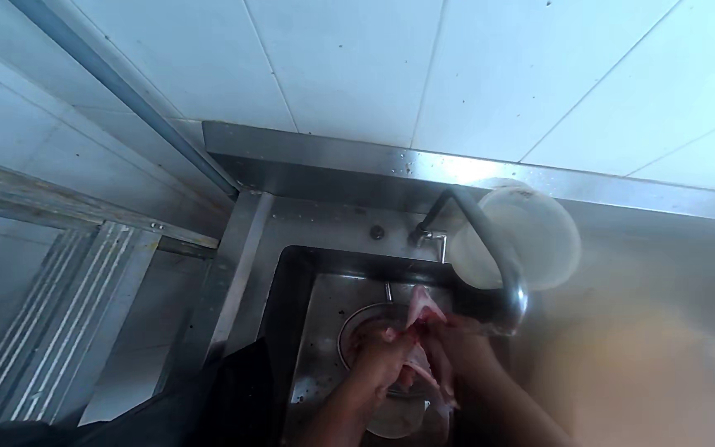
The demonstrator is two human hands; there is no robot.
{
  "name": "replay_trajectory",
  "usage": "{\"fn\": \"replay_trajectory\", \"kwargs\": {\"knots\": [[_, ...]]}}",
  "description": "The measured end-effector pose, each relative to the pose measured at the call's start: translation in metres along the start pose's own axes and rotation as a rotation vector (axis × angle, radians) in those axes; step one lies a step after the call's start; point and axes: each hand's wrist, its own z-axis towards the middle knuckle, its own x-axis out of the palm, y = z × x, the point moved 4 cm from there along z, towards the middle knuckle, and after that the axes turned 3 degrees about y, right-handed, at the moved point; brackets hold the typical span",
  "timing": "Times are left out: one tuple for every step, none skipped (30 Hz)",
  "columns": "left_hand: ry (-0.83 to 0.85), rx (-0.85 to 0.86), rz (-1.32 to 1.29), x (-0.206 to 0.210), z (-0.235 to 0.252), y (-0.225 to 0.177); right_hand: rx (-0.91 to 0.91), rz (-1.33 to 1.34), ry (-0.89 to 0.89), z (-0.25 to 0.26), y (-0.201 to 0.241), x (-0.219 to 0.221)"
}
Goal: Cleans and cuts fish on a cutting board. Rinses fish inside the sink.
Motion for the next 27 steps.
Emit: {"fn": "replay_trajectory", "kwargs": {"knots": [[0.007,0.008,0.000,-0.001,-0.001,0.001,0.005,0.068,0.077,0.001,0.000,-0.001],[0.016,0.016,0.002,-0.001,-0.002,0.001,0.003,0.115,0.135,0.000,0.002,-0.003],[0.030,0.015,0.017,-0.001,-0.004,0.002,-0.001,0.152,0.171,-0.001,0.004,-0.005],[0.046,0.013,0.040,-0.001,-0.005,0.003,0.004,0.165,0.189,-0.002,0.005,-0.007],[0.062,0.014,0.071,0.000,-0.006,0.004,0.011,0.170,0.183,-0.001,0.003,-0.008],[0.069,0.025,0.123,0.002,-0.005,0.005,0.023,0.157,0.158,0.000,0.001,-0.009],[0.069,0.041,0.198,0.003,-0.003,0.005,0.032,0.150,0.125,0.001,0.000,-0.010],[0.064,0.060,0.293,0.005,-0.001,0.004,0.040,0.163,0.093,0.001,-0.002,-0.010],[0.050,0.078,0.412,0.007,0.002,0.001,0.045,0.192,0.072,0.000,-0.002,-0.010],[0.030,0.088,0.530,0.009,0.003,-0.003,0.051,0.220,0.072,-0.001,-0.002,-0.011],[0.010,0.098,0.633,0.011,0.005,-0.007,0.063,0.242,0.086,-0.004,0.001,-0.013],[-0.015,0.104,0.727,0.013,0.007,-0.011,0.071,0.254,0.105,-0.006,0.005,-0.015],[-0.041,0.113,0.790,0.015,0.009,-0.013,0.078,0.257,0.124,-0.009,0.007,-0.017],[-0.055,0.119,0.814,0.016,0.011,-0.014,0.084,0.245,0.133,-0.011,0.008,-0.019],[-0.060,0.126,0.810,0.018,0.012,-0.014,0.090,0.222,0.135,-0.011,0.007,-0.021],[-0.065,0.139,0.787,0.019,0.015,-0.014,0.099,0.189,0.132,-0.010,0.006,-0.024],[-0.068,0.143,0.763,0.020,0.018,-0.012,0.119,0.151,0.127,-0.009,0.005,-0.027],[-0.073,0.142,0.736,0.021,0.020,-0.010,0.134,0.113,0.123,-0.010,0.005,-0.029],[-0.084,0.140,0.697,0.021,0.022,-0.008,0.140,0.074,0.130,-0.012,0.006,-0.030],[-0.097,0.135,0.664,0.021,0.023,-0.007,0.139,0.040,0.140,-0.015,0.008,-0.030],[-0.095,0.138,0.637,0.020,0.026,-0.006,0.128,0.026,0.135,-0.017,0.010,-0.030],[-0.079,0.151,0.603,0.019,0.030,-0.003,0.120,0.031,0.121,-0.020,0.010,-0.031],[-0.051,0.168,0.552,0.018,0.033,0.002,0.114,0.046,0.105,-0.022,0.010,-0.032],[-0.008,0.178,0.478,0.018,0.035,0.006,0.112,0.072,0.095,-0.023,0.010,-0.035],[0.040,0.183,0.410,0.018,0.035,0.009,0.117,0.092,0.094,-0.024,0.009,-0.037],[0.091,0.178,0.373,0.018,0.035,0.009,0.122,0.104,0.093,-0.025,0.009,-0.038],[0.141,0.168,0.369,0.019,0.035,0.010,0.125,0.104,0.088,-0.026,0.009,-0.038]]}}
